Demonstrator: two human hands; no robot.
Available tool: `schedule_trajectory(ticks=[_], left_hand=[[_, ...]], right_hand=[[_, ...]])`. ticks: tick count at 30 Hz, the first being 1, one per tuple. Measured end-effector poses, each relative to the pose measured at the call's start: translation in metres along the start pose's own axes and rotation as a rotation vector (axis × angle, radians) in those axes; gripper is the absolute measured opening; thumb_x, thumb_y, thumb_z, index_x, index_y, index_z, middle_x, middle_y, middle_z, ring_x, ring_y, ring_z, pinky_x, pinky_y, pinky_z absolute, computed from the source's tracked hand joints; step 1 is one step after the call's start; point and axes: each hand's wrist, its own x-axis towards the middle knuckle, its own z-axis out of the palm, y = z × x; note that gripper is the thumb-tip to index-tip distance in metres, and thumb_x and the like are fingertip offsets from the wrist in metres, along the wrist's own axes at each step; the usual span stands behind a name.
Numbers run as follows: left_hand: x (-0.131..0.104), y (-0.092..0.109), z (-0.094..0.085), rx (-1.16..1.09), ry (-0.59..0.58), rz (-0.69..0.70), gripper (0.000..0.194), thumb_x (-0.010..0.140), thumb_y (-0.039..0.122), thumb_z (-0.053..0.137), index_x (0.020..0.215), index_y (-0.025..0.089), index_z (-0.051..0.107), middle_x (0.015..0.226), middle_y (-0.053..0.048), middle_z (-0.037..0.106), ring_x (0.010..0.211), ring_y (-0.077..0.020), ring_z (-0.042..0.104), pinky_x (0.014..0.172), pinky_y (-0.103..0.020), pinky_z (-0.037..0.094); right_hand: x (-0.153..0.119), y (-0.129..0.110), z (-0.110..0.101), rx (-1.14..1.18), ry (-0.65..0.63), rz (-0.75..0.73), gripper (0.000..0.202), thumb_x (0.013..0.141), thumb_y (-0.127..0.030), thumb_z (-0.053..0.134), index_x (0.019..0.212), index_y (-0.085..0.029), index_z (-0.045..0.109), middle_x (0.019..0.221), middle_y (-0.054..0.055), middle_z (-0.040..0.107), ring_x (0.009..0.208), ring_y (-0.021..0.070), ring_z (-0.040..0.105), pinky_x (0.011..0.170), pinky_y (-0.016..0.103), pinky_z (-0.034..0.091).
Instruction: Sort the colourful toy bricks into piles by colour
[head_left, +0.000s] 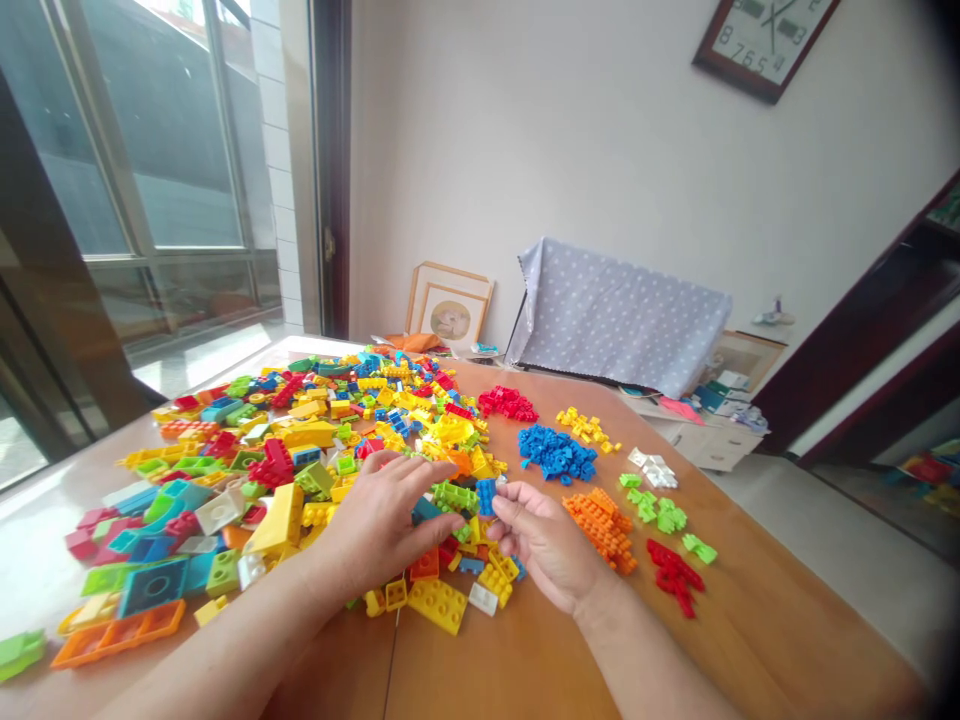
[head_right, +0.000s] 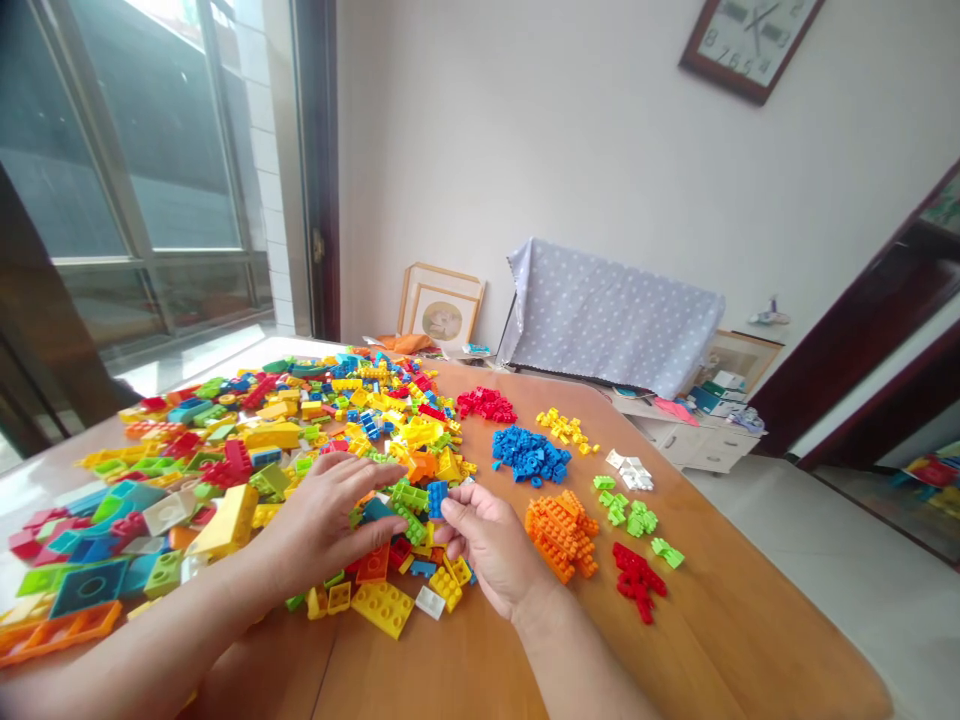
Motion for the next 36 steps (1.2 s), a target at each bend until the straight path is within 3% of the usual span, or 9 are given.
schedule_trajectory(ticks=[3, 7, 11, 15, 18, 22, 28, 32, 36], left_hand=[[-0.001, 0.01, 0.004, -0.078, -0.035, 0.014, 0.052, 0.092, 0.057, 0.066, 0.134, 0.028, 0.056, 0.112, -0.004, 0.075, 0.102, -0.0247, 0.067, 0.096, -0.041, 0.04], [-0.002, 0.012, 0.007, -0.122, -0.048, -0.066, 0.034, 0.095, 0.048, 0.064, 0.122, 0.028, 0.06, 0.111, -0.002, 0.075, 0.097, -0.0224, 0.067, 0.092, -0.039, 0.041], [0.0, -0.002, 0.003, -0.019, 0.011, -0.158, 0.013, 0.098, 0.036, 0.058, 0.106, 0.027, 0.063, 0.096, 0.0, 0.075, 0.09, -0.0212, 0.069, 0.09, -0.039, 0.038], [0.002, -0.019, -0.007, 0.153, 0.095, -0.331, 0.015, 0.099, 0.034, 0.052, 0.091, 0.025, 0.06, 0.084, 0.002, 0.074, 0.08, -0.0213, 0.069, 0.085, -0.039, 0.037], [0.003, -0.027, -0.012, 0.208, 0.159, -0.439, 0.014, 0.099, 0.035, 0.051, 0.095, 0.026, 0.061, 0.088, 0.002, 0.075, 0.083, -0.0224, 0.07, 0.084, -0.038, 0.037], [0.0, -0.026, -0.012, 0.207, 0.14, -0.44, 0.016, 0.101, 0.035, 0.048, 0.099, 0.027, 0.062, 0.096, 0.001, 0.076, 0.093, -0.0239, 0.07, 0.085, -0.039, 0.037], [0.0, -0.025, -0.003, 0.134, 0.108, -0.396, 0.018, 0.101, 0.036, 0.049, 0.099, 0.027, 0.064, 0.101, -0.001, 0.076, 0.097, -0.0243, 0.069, 0.085, -0.04, 0.04], [0.004, -0.031, -0.003, -0.083, 0.267, -0.415, 0.018, 0.099, 0.038, 0.054, 0.102, 0.026, 0.067, 0.106, -0.004, 0.076, 0.1, -0.0235, 0.069, 0.086, -0.036, 0.047], [0.013, -0.033, -0.012, -0.316, 0.493, -0.518, 0.021, 0.094, 0.04, 0.062, 0.102, 0.023, 0.071, 0.103, -0.006, 0.076, 0.096, -0.0221, 0.07, 0.086, -0.034, 0.052]], right_hand=[[0.0, -0.002, 0.017, 0.004, -0.077, 0.024, 0.032, 0.084, -0.038, 0.08, 0.103, -0.017, 0.068, 0.086, 0.002, 0.069, 0.073, 0.0108, 0.064, 0.059, 0.02, 0.043], [0.006, 0.002, 0.023, 0.12, -0.102, 0.045, 0.026, 0.086, -0.029, 0.076, 0.107, -0.015, 0.07, 0.095, 0.006, 0.073, 0.08, 0.0134, 0.069, 0.066, 0.022, 0.05], [0.012, 0.007, 0.018, 0.193, -0.052, 0.061, 0.027, 0.084, -0.022, 0.074, 0.11, -0.015, 0.07, 0.1, 0.009, 0.075, 0.091, 0.0177, 0.073, 0.079, 0.028, 0.055], [0.014, 0.007, 0.009, 0.175, -0.027, 0.039, 0.029, 0.083, -0.021, 0.074, 0.111, -0.016, 0.07, 0.109, 0.01, 0.076, 0.1, 0.0198, 0.074, 0.087, 0.03, 0.056], [0.017, 0.007, -0.001, 0.079, 0.059, -0.018, 0.029, 0.085, -0.027, 0.073, 0.112, -0.019, 0.069, 0.112, 0.009, 0.075, 0.095, 0.0191, 0.074, 0.084, 0.03, 0.056], [0.025, 0.011, -0.019, -0.192, 0.226, -0.154, 0.033, 0.088, -0.035, 0.069, 0.119, -0.022, 0.068, 0.122, 0.009, 0.073, 0.096, 0.0221, 0.074, 0.074, 0.031, 0.056], [0.036, 0.029, -0.033, -0.463, 0.181, -0.423, 0.038, 0.095, -0.039, 0.062, 0.131, -0.027, 0.065, 0.135, 0.009, 0.068, 0.129, 0.0255, 0.062, 0.111, 0.044, 0.048], [0.039, 0.039, -0.029, -0.709, 0.125, -0.534, 0.04, 0.099, -0.035, 0.055, 0.137, -0.029, 0.064, 0.138, 0.009, 0.066, 0.128, 0.0252, 0.063, 0.113, 0.047, 0.047], [0.034, 0.035, -0.022, -0.875, 0.178, -0.623, 0.041, 0.098, -0.034, 0.057, 0.137, -0.029, 0.066, 0.14, 0.01, 0.064, 0.135, 0.0292, 0.055, 0.117, 0.051, 0.041]])
